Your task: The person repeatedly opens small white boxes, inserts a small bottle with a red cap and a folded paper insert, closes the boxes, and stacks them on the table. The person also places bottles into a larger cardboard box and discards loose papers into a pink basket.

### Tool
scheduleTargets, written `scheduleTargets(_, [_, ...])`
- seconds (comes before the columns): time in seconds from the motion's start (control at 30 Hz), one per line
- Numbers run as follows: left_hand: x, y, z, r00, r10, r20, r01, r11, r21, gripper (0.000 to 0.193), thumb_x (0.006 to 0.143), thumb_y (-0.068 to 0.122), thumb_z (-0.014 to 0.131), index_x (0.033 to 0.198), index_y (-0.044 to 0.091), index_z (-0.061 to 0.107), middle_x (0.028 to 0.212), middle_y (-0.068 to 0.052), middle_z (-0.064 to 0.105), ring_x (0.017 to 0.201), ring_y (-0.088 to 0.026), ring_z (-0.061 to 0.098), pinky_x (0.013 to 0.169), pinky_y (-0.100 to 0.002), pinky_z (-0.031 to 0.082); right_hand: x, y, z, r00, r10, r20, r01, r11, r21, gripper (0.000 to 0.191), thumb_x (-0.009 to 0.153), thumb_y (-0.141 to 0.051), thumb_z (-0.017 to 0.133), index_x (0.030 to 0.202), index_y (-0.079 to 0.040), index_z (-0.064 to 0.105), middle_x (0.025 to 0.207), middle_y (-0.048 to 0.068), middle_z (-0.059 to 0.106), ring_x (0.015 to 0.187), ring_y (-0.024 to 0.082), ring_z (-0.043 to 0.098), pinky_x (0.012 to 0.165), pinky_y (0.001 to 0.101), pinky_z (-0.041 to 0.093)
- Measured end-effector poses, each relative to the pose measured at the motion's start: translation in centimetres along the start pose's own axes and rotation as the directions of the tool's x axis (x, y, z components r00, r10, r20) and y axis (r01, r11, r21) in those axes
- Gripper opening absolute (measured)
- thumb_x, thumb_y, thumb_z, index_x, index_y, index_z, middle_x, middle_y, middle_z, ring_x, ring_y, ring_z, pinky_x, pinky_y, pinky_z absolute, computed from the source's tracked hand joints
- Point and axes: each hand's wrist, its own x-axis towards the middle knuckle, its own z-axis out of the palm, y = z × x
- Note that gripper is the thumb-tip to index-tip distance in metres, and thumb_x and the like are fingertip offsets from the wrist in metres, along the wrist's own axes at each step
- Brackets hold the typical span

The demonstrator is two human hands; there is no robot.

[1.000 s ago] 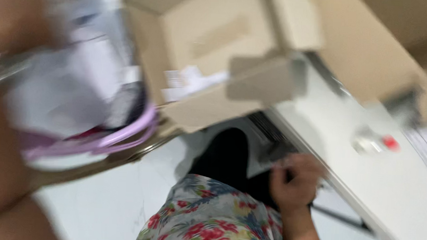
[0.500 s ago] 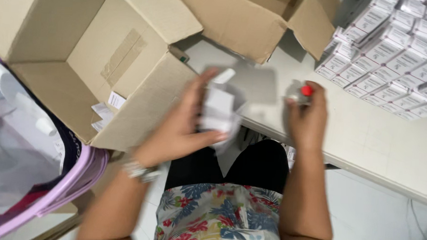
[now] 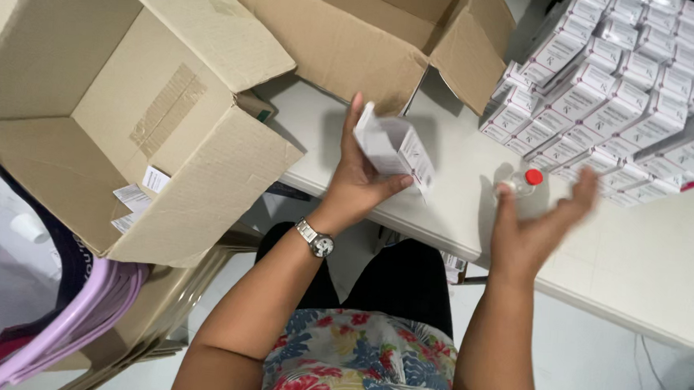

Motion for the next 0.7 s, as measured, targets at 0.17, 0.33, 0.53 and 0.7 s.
scheduleTargets(0.17, [-0.4, -1.0, -0.5, 0.994, -0.081, -0.07, 0.074, 0.993, -0.09, 0.12, 0.087, -0.003, 0.082, 0.168, 0.023, -0.003, 0.156, -0.014, 0.044, 0.141, -0.024, 0.054, 0.117, -0.044, 0.053, -0.5, -1.3, 1.4, 1.0, 0.027, 0.012, -0.029, 0.874, 0.486, 0.024, 0.109, 0.0, 0.067, 0.131, -0.006, 0.058, 0.13, 0.011, 0.058, 0.126, 0.022, 0.057, 0.111, 0.0313, 0.043])
scheduleTargets(0.33, [-1.1, 0.0, -0.8, 0.989, -0.1, 0.109, 0.109, 0.99, -0.086, 0.119, 0.087, 0.006, 0.082, 0.169, 0.022, -0.003, 0.166, -0.011, 0.034, 0.147, -0.022, 0.045, 0.119, -0.04, 0.044, 0.0, -2.8, 4.7, 0.841, -0.038, 0.539, -0.417, 0.589, 0.692, 0.033, 0.106, -0.012, 0.055, 0.138, -0.001, 0.057, 0.138, 0.012, 0.057, 0.125, 0.02, 0.058, 0.109, 0.0331, 0.047])
scheduleTargets(0.53, [-0.6, 0.1, -1.8, 0.979, -0.133, 0.152, 0.138, 0.99, -0.026, 0.106, 0.099, 0.02, 0.072, 0.169, 0.024, -0.008, 0.17, -0.012, 0.031, 0.152, -0.023, 0.041, 0.123, -0.038, 0.036, 0.0, -3.0, 7.5, 0.691, -0.06, 0.721, -0.673, 0.311, 0.671, 0.052, 0.109, -0.033, 0.056, 0.147, 0.002, 0.05, 0.142, 0.016, 0.059, 0.129, 0.023, 0.057, 0.113, 0.0354, 0.046])
scheduleTargets(0.7, [-0.5, -0.2, -2.0, 0.984, -0.147, 0.103, 0.167, 0.961, -0.221, 0.092, 0.107, 0.018, 0.06, 0.167, 0.031, -0.009, 0.153, -0.018, 0.051, 0.139, -0.025, 0.053, 0.118, -0.04, 0.043, -1.6, -2.7, 7.4, 0.723, -0.081, 0.686, -0.66, 0.211, 0.721, 0.09, 0.104, -0.065, 0.055, 0.163, -0.002, 0.028, 0.155, 0.018, 0.05, 0.143, 0.026, 0.051, 0.123, 0.0405, 0.04])
